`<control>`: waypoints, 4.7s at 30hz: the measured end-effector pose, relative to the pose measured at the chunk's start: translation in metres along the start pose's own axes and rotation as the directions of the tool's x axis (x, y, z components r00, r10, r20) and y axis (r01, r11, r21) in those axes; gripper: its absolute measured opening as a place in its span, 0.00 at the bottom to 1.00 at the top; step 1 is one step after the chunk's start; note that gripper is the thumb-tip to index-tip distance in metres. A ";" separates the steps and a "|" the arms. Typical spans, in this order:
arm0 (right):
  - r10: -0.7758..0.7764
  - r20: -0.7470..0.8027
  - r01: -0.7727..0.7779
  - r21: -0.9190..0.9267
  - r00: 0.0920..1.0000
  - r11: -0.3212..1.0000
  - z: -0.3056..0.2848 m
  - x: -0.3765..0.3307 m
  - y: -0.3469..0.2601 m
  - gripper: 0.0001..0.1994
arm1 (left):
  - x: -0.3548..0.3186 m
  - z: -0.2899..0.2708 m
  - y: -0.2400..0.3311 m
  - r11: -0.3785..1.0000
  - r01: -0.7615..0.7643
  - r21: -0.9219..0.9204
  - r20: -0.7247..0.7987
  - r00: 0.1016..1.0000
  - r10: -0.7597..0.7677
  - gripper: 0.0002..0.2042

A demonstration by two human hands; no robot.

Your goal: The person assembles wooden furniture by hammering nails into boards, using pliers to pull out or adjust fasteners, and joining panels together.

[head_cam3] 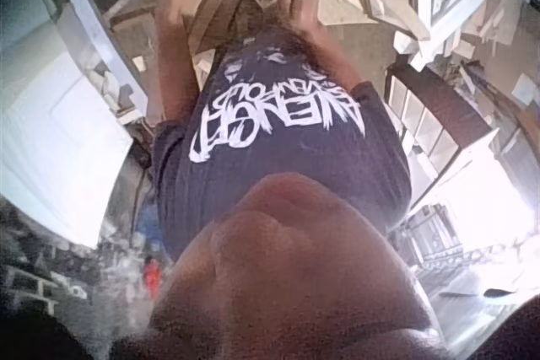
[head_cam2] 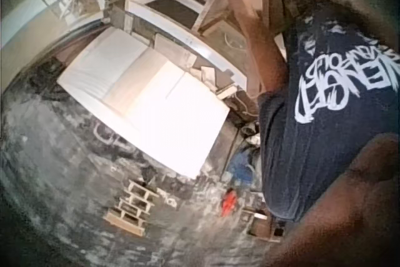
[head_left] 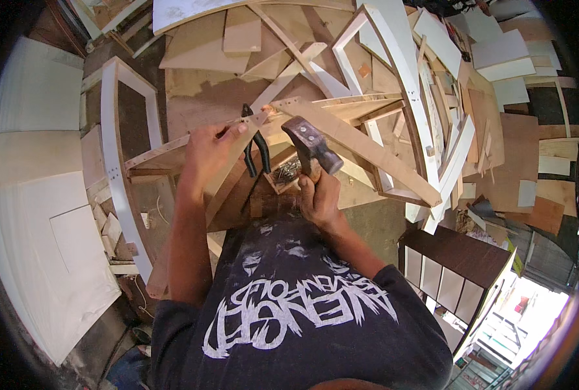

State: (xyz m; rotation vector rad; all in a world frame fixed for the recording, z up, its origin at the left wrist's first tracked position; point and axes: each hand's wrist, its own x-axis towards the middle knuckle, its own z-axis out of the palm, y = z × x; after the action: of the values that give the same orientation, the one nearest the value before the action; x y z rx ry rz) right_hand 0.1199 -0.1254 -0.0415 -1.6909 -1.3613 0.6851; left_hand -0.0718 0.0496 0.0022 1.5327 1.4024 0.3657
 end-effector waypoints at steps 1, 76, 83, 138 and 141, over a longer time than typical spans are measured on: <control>0.025 -0.004 -0.026 -0.093 1.000 0.995 0.005 0.003 0.005 0.17 | 0.001 0.000 0.000 1.000 -0.004 0.000 0.003 1.000 0.004 0.23; 0.083 0.032 -0.070 -0.297 0.996 0.952 0.002 0.019 -0.007 0.11 | 0.012 -0.002 -0.012 1.000 -0.006 0.011 0.007 1.000 0.006 0.27; 0.010 -0.161 -0.015 -0.026 0.987 1.000 0.002 0.010 -0.012 0.10 | 0.009 -0.004 -0.005 0.997 -0.033 0.070 0.029 0.999 0.032 0.25; 0.078 0.377 -0.257 0.453 0.923 0.854 0.070 0.043 0.067 0.22 | -0.015 -0.023 0.043 0.857 0.005 -0.515 0.294 0.940 0.171 0.17; 0.128 0.444 -0.373 0.525 0.887 0.765 0.061 0.029 0.064 0.19 | -0.006 -0.030 0.038 0.697 0.389 -0.603 0.417 0.898 -0.141 0.17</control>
State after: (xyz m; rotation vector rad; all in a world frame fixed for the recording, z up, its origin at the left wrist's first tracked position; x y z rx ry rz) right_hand 0.1093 -0.0848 -0.1246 -1.2544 -0.9938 1.5071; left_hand -0.0745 0.0640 0.0489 0.7195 1.0237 0.3525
